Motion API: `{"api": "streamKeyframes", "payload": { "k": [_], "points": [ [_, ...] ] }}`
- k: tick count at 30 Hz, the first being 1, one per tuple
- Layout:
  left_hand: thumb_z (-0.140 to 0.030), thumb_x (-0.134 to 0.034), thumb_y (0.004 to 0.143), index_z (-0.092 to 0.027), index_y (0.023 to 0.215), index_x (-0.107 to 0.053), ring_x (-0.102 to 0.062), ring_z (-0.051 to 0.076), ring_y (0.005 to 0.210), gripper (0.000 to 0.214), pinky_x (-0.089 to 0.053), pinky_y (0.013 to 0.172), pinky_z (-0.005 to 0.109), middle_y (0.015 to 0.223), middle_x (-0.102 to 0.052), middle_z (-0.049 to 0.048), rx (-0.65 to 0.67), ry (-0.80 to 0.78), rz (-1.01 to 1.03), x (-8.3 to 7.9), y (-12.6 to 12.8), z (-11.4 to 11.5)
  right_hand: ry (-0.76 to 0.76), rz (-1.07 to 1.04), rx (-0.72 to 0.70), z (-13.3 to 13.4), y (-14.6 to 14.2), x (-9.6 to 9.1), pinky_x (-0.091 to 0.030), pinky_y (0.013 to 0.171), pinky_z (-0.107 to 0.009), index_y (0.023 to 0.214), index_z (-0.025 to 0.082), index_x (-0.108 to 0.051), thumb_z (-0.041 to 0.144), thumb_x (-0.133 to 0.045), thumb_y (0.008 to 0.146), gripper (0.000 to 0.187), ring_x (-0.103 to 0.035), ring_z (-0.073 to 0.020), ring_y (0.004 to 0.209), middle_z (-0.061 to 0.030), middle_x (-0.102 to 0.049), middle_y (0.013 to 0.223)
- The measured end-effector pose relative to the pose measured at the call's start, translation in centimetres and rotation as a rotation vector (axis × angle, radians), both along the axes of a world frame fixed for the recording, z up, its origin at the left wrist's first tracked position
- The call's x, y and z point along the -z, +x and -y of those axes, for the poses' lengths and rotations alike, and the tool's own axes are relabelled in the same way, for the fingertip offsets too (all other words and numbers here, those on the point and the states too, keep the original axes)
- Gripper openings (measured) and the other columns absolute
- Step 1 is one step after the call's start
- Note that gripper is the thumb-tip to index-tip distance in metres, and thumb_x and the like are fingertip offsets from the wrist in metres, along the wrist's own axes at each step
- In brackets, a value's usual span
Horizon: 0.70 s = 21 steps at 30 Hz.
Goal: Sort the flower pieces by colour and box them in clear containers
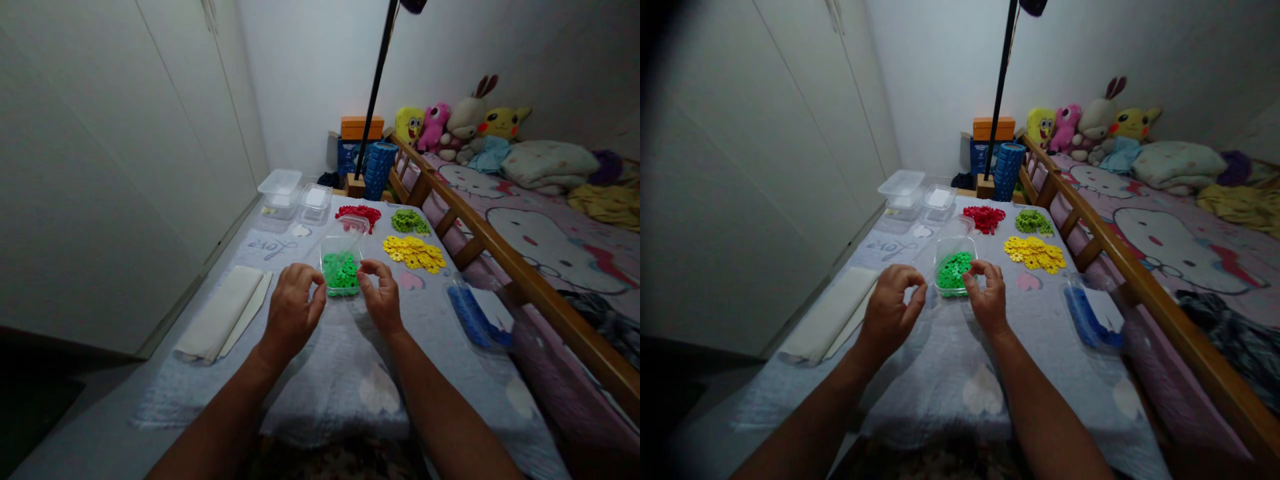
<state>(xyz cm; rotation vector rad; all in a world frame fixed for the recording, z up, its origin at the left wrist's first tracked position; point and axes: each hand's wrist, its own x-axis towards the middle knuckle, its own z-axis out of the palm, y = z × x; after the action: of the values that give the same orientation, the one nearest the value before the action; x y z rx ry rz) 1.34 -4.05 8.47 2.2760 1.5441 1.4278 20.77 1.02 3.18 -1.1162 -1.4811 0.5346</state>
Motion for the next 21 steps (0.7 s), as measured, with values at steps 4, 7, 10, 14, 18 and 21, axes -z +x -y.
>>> {"api": "streamKeyframes", "payload": {
  "k": [4, 7, 10, 14, 18, 21],
  "points": [
    [-0.015, -0.056, 0.095, -0.021, 0.085, -0.059, -0.055, 0.023, 0.084, 0.012, -0.043, 0.077, 0.036, 0.087, -0.063, 0.0062, -0.109, 0.046, -0.361, 1.4, 2.4, -0.1, -0.069, -0.124, -0.105, 0.5, -0.7, -0.5, -0.049, 0.099, -0.043, 0.126, 0.024, -0.056, 0.046, -0.071, 0.087, 0.048, -0.069, -0.0223, 0.093, -0.0010, -0.072, 0.092],
    [-0.015, -0.058, 0.095, -0.021, 0.086, -0.061, -0.055, 0.024, 0.083, 0.012, -0.041, 0.075, 0.038, 0.086, -0.063, 0.0064, -0.114, 0.064, -0.469, 2.1, 3.7, -0.3, -0.098, -0.139, -0.051, 0.5, -1.0, -0.8, -0.049, 0.100, -0.044, 0.127, 0.024, -0.055, 0.045, -0.075, 0.082, 0.053, -0.069, -0.0235, 0.092, 0.0000, -0.071, 0.084],
    [-0.016, -0.059, 0.096, -0.021, 0.086, -0.063, -0.057, 0.024, 0.084, 0.012, -0.041, 0.076, 0.038, 0.088, -0.065, 0.0069, -0.063, 0.027, -0.451, 2.4, 4.5, -0.5, -0.157, -0.164, -0.021, 0.4, -0.8, -1.0, -0.050, 0.092, -0.040, 0.128, 0.023, -0.056, 0.043, -0.071, 0.083, 0.051, -0.067, -0.0208, 0.081, 0.0032, -0.066, 0.074],
    [-0.021, -0.064, 0.093, -0.022, 0.093, -0.065, -0.059, 0.026, 0.090, 0.002, -0.043, 0.080, 0.039, 0.094, -0.067, 0.0077, 0.032, -0.071, -0.331, 2.2, 4.4, -0.9, -0.261, -0.269, -0.030, -0.2, -0.2, -1.0, -0.048, 0.074, -0.031, 0.131, 0.019, -0.054, 0.041, -0.065, 0.083, 0.054, -0.058, -0.0152, 0.065, 0.0088, -0.056, 0.065],
    [-0.024, -0.063, 0.092, -0.022, 0.103, -0.065, -0.060, 0.027, 0.096, 0.011, -0.046, 0.086, 0.041, 0.101, -0.067, 0.0083, -0.037, -0.125, -0.152, 2.1, 3.0, -1.9, -0.286, -0.336, 0.032, -1.2, 0.6, -0.4, -0.046, 0.070, -0.029, 0.123, 0.017, -0.061, 0.042, -0.060, 0.080, 0.049, -0.055, -0.0144, 0.064, 0.0079, -0.054, 0.064],
    [-0.025, -0.062, 0.092, -0.021, 0.110, -0.065, -0.060, 0.027, 0.104, 0.018, -0.047, 0.094, 0.042, 0.108, -0.067, 0.0089, -0.076, -0.143, -0.016, 2.1, 1.5, -2.8, -0.300, -0.381, 0.080, -1.8, 1.1, 0.0, -0.045, 0.068, -0.028, 0.119, 0.016, -0.064, 0.041, -0.060, 0.079, 0.048, -0.052, -0.0134, 0.062, 0.0076, -0.054, 0.065]
  ]
}}
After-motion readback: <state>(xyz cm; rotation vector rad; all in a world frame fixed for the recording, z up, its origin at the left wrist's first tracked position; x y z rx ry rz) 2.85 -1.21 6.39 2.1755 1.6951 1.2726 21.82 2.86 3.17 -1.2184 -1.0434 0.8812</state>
